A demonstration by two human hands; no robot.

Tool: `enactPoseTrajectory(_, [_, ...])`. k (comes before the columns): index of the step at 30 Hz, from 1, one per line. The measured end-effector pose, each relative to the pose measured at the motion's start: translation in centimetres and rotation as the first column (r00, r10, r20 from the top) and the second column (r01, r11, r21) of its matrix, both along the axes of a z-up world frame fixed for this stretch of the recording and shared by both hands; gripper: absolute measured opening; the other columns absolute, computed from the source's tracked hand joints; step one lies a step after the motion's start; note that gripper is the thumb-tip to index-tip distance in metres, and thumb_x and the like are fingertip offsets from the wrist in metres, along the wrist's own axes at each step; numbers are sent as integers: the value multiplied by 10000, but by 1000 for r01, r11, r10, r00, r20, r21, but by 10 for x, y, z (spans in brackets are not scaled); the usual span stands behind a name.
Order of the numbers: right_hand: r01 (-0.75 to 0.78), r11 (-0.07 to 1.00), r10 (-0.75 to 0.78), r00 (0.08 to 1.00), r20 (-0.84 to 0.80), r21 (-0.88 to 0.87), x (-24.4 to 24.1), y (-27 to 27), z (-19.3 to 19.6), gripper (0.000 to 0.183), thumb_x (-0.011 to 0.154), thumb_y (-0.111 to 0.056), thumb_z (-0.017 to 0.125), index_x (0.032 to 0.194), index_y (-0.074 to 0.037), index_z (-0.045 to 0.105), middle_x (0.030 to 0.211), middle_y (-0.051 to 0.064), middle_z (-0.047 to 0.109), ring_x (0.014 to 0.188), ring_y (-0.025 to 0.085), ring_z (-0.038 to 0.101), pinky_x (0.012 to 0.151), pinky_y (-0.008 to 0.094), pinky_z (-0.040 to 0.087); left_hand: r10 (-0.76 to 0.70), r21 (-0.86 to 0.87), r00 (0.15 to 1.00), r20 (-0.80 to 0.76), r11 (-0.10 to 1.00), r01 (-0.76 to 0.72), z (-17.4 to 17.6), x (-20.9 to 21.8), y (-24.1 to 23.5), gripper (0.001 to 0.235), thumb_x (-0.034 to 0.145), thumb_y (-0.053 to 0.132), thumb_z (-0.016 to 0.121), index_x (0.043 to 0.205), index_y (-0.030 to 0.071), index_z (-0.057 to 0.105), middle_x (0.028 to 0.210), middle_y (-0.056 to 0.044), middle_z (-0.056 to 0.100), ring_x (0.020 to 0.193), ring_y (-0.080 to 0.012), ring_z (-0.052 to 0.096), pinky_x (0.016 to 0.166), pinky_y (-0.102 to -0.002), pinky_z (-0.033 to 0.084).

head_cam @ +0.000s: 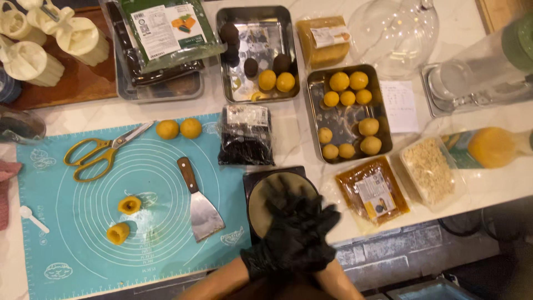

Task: The person weighs yellow dough balls on a digital scale, then fills them with dark and light-colored fillings by hand. The filled dough balls are placed on a blue silicone mat and in metal trays. The person uses a small spatula to assist with handling the dough and fillings.

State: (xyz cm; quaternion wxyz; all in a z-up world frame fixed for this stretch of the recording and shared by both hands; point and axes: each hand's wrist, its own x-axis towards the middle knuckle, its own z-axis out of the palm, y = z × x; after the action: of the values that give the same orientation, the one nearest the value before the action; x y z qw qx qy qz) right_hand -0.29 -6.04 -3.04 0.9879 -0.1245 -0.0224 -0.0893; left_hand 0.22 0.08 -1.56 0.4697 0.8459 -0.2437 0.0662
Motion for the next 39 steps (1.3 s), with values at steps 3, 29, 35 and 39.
enactPoseTrajectory(3, [-635,772,628,762,-160,4,7,-29,-13,461,1127,-406,401,1549,-222,380,1491,257,498,1277,453,574,1025,514,501,-118,-364,978,-170,930,49,-12,22,-5,634,925,308,525,1515,84,462,1579,-135,465,1509,-293,358,1256,-473,139])
enactPoseTrajectory(29, [53,-413,286,955,-75,-909,23,-68,-6,748,838,-154,806,1493,-29,468,1477,206,547,1366,382,510,1126,453,413,84,2,871,-485,995,-95,-4,152,116,380,848,295,831,1185,143,746,930,-54,773,799,-126,728,758,-283,583])
enactPoseTrajectory(35, [-128,-200,-34,992,-123,-971,4,-101,0,543,937,-34,732,1448,-21,549,1480,153,595,1391,257,557,1169,372,430,-8,-88,831,-556,995,-49,-14,37,61,355,868,294,795,1207,199,747,940,-36,722,773,-172,687,695,-323,560])
enactPoseTrajectory(39, [-60,-170,-111,993,-41,-984,-13,-117,-2,461,975,13,707,1417,-21,580,1482,151,606,1409,245,565,1193,362,429,143,138,989,-44,981,-136,-40,25,46,293,870,296,843,1126,172,770,956,-87,689,890,-303,662,812,-439,524])
